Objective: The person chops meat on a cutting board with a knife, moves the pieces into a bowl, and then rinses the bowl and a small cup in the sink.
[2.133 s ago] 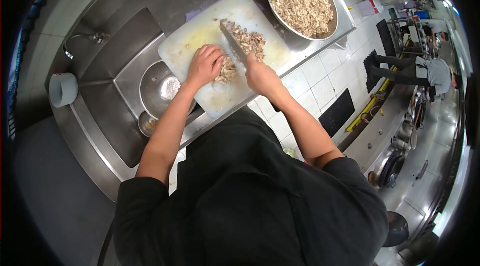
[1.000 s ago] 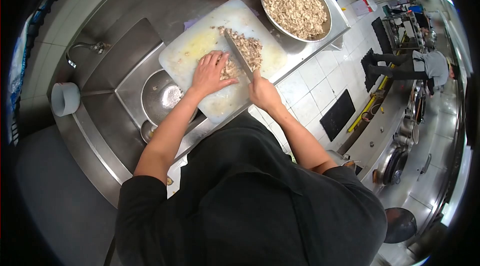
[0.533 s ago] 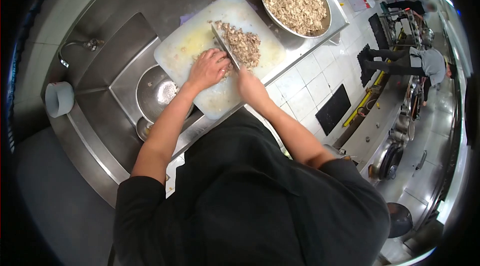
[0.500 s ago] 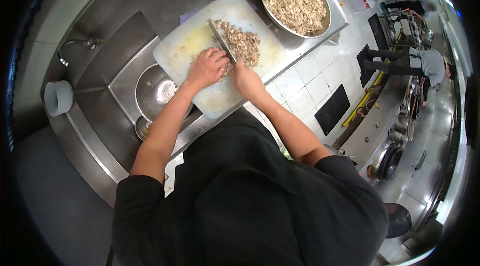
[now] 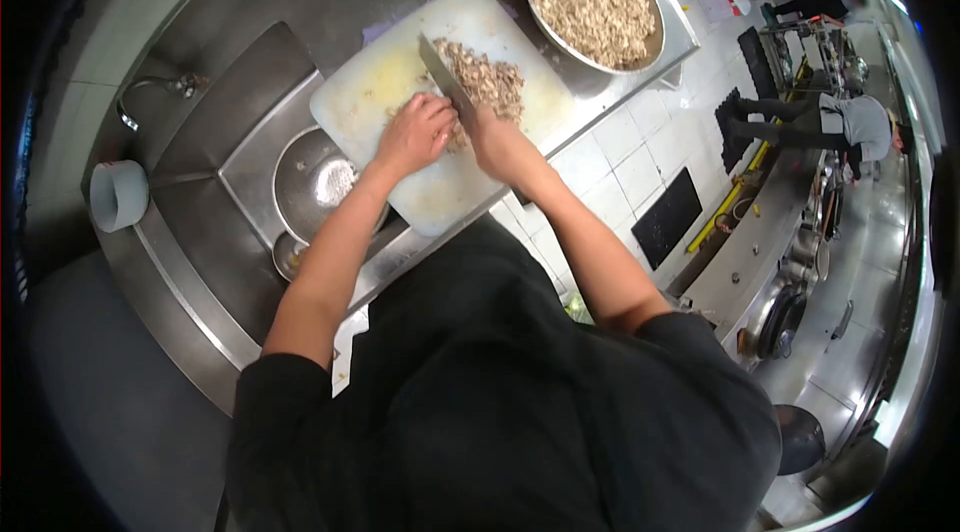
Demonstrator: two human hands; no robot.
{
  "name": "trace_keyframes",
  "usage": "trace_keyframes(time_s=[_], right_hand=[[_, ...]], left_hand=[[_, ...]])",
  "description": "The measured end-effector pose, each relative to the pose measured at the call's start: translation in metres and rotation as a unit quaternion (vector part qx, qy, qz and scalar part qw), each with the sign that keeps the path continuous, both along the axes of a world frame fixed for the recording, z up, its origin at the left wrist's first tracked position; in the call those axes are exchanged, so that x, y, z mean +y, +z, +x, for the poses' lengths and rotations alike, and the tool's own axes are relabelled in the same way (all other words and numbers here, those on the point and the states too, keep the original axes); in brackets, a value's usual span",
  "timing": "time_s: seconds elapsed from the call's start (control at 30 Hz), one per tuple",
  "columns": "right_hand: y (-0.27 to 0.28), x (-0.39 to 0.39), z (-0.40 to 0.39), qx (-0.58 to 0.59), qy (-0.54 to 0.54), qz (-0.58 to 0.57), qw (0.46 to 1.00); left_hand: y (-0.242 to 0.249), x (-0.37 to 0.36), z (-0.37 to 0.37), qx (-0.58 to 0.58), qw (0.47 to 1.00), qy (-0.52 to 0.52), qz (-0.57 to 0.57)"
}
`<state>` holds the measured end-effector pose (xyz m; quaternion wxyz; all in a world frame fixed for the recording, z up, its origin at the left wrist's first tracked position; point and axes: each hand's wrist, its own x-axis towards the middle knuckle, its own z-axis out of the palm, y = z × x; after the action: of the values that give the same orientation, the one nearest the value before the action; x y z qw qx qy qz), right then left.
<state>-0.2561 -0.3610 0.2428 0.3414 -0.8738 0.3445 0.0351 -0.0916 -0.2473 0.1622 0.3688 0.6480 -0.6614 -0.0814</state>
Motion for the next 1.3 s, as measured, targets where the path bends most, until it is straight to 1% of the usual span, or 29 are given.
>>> trace_keyframes(time_s=[0.07,0.1,0.13,0.2,0.23,0.27,0.33,0.37,0.4,0.47,0.5,0.57,0.6,0.63,0.67,0.73,0.77,0.8,0.87,0.93,0.97,1.0,1.03,1.07,1.13,1.17,1.2,1.27,1.3], right_hand=[[0.017,0.025,-0.033,0.045,0.026,-0.016,0.999],[0.009,0.035,-0.033,0.087,-0.019,0.013,0.996],[-0.004,0.037,-0.026,0.089,-0.018,0.013,0.996],[-0.029,0.03,-0.005,-0.031,-0.038,0.012,0.999],[-0.029,0.019,0.01,-0.031,-0.03,0.022,0.999],[-0.024,0.021,0.006,-0.031,-0.029,0.026,0.999],[-0.004,0.007,0.001,0.005,0.007,0.034,0.999],[0.01,0.011,-0.016,0.033,0.028,0.045,0.998],[0.009,0.024,-0.023,0.035,0.029,0.047,0.998],[-0.005,0.043,-0.027,0.03,-0.022,0.023,0.999],[-0.031,0.042,-0.017,-0.018,-0.041,0.011,0.999],[-0.038,0.021,0.007,-0.035,-0.033,0.014,0.999],[-0.035,0.017,0.013,-0.053,-0.024,0.017,0.998],[-0.01,0.014,0.01,-0.031,-0.025,0.047,0.998],[0.001,0.014,0.001,-0.035,-0.025,0.042,0.998],[0.016,0.036,-0.027,0.042,-0.002,0.046,0.998],[0.005,0.046,-0.025,0.015,-0.024,0.036,0.999],[-0.03,0.05,-0.015,0.004,-0.051,0.025,0.998],[-0.037,0.037,0.011,-0.065,-0.068,0.026,0.995],[-0.044,0.015,0.02,-0.065,-0.049,0.023,0.996],[-0.044,0.002,0.021,-0.066,-0.033,0.009,0.997],[-0.037,-0.005,0.02,-0.072,-0.035,0.004,0.997],[-0.027,-0.005,0.016,-0.038,-0.031,-0.006,0.999],[-0.018,-0.002,0.008,-0.001,-0.027,-0.012,1.0],[0.003,0.002,-0.002,0.015,-0.006,-0.015,1.0],[0.014,0.004,-0.003,0.024,0.016,-0.022,0.999],[0.025,0.007,-0.003,0.025,0.019,-0.023,0.999],[0.043,0.019,-0.008,0.099,0.04,0.007,0.994],[0.046,0.025,-0.012,0.102,0.042,0.007,0.994]], left_hand=[[0.0,0.002,0.0,0.005,1.0,0.004,0.004],[0.0,0.003,-0.001,0.007,1.0,0.012,0.006],[0.0,0.002,-0.003,0.01,1.0,0.018,0.007],[-0.001,0.0,-0.005,0.02,1.0,0.018,0.003],[-0.003,0.0,-0.003,0.025,0.999,0.025,-0.005],[-0.003,0.005,-0.006,0.025,0.999,0.026,0.0],[-0.002,0.001,-0.004,0.027,0.999,0.032,-0.021],[-0.002,0.001,-0.002,0.027,0.999,0.033,-0.02],[-0.002,0.003,-0.003,0.014,0.999,0.032,-0.014],[-0.004,0.003,-0.004,0.004,0.999,0.035,-0.008],[-0.007,0.002,-0.002,-0.001,0.999,0.038,-0.018],[-0.008,0.001,-0.003,-0.009,0.999,0.04,-0.028],[-0.005,0.002,-0.002,0.008,0.999,0.042,-0.024],[-0.004,0.004,-0.003,0.027,0.999,0.039,-0.018],[-0.002,-0.001,0.0,0.023,0.999,0.038,-0.023],[-0.005,0.005,-0.005,0.026,0.998,0.051,-0.011],[-0.006,0.004,-0.004,0.027,0.998,0.053,-0.01],[-0.008,0.003,-0.003,0.027,0.998,0.055,-0.022],[-0.007,0.005,-0.005,0.027,0.998,0.059,-0.029],[-0.001,0.007,-0.003,0.061,0.997,0.033,-0.028],[0.003,0.006,-0.002,0.055,0.998,0.029,-0.032],[0.004,0.006,-0.001,0.039,0.996,0.061,-0.055],[0.005,0.008,-0.002,0.027,0.992,0.094,-0.075],[0.005,0.01,0.001,0.029,0.993,0.092,-0.073],[0.008,0.012,0.009,-0.007,0.996,0.086,-0.036],[0.003,0.011,0.009,0.04,0.996,0.072,-0.019],[0.005,0.01,0.008,0.041,0.996,0.074,-0.02],[0.01,0.008,0.003,0.055,0.993,0.099,-0.035],[0.005,0.007,0.004,0.057,0.993,0.101,-0.035]])
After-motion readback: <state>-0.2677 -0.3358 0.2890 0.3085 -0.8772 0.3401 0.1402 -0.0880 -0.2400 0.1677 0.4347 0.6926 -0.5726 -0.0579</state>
